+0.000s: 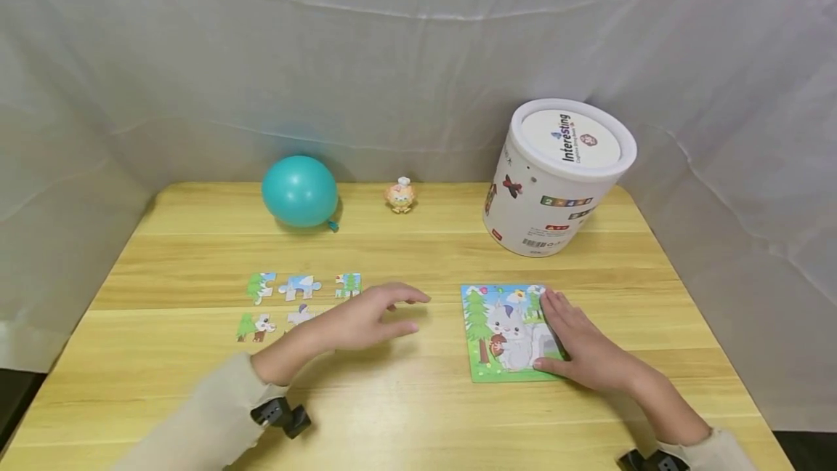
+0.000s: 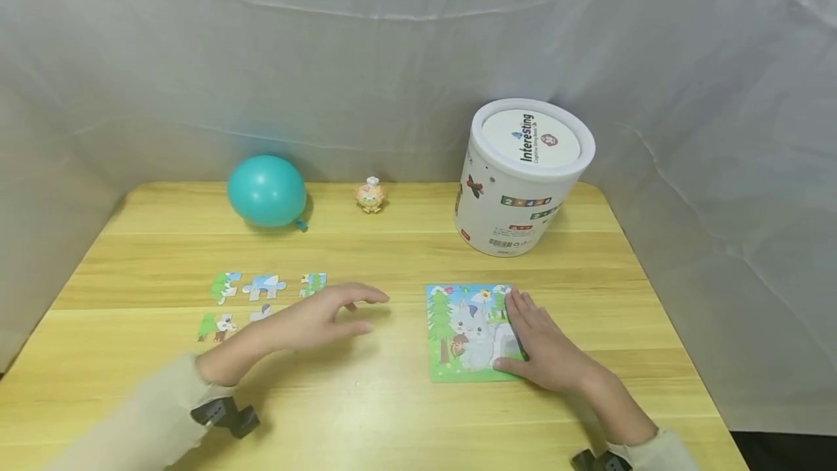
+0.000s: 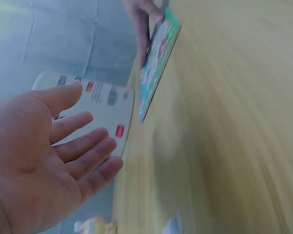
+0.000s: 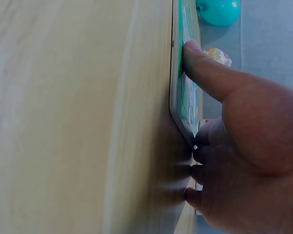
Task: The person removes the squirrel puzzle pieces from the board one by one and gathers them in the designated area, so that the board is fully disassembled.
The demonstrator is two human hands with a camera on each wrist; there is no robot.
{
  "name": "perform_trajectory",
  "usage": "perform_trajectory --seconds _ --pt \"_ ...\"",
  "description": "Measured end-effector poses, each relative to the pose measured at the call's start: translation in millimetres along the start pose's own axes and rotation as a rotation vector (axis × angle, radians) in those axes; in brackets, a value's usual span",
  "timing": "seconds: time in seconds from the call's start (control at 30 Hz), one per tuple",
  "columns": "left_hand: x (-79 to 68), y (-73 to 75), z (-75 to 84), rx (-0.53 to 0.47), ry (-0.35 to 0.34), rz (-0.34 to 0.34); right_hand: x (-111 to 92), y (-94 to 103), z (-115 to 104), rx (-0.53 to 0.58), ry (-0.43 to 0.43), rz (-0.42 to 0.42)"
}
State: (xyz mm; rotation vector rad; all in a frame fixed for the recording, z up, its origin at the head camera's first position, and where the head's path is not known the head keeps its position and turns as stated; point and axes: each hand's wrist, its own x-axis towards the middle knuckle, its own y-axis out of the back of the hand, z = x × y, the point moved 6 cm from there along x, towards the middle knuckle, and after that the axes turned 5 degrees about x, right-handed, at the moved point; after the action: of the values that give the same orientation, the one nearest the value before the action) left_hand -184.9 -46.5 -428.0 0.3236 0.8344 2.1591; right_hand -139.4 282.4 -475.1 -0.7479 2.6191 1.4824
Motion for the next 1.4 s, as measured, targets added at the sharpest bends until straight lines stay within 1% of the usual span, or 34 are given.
perform_trajectory --seconds 0.13,0.27,0.43,0.57,0.73,0.8,0.93,1.03,1.23,1.4 --pt "16.2 -15.3 7.8 0.000 -0.022 -0.028 0.1 0.1 -0.3 -0.010 -0.004 0.002" --pt "31.3 -30.1 15.6 -0.009 -0.060 -0.041 0.7 0.7 -1.8 -0.028 0.003 0.012" --pt "49.4 -50.0 21.3 -0.011 -0.083 -0.064 0.9 1.1 -2.3 -0.028 0.008 0.015" --pt "61.6 -60.9 23.7 0.015 -0.091 -0.075 1.0 0.3 -1.5 -0.034 -0.010 0.004" --pt "75.9 -70.5 25.8 0.006 -0.100 -0.066 1.2 0.8 -3.1 -0.036 0.003 0.013" --pt "81.3 -75.0 26.9 0.019 -0.105 -0.071 1.3 1.2 -3.6 -0.035 0.012 0.018" --pt "90.2 -84.2 28.4 0.083 -0.122 -0.097 1.7 1.4 -3.5 -0.039 0.002 0.014" --pt "94.2 -89.6 30.3 0.137 -0.130 -0.117 1.6 1.7 -4.9 -0.034 0.010 0.014" --pt "97.8 -96.3 37.9 0.220 -0.120 -0.122 0.9 2.6 -7.9 -0.023 0.034 0.019" --pt "100.4 -102.5 43.4 0.287 -0.137 -0.134 1.2 2.1 -7.3 -0.021 0.035 0.019"
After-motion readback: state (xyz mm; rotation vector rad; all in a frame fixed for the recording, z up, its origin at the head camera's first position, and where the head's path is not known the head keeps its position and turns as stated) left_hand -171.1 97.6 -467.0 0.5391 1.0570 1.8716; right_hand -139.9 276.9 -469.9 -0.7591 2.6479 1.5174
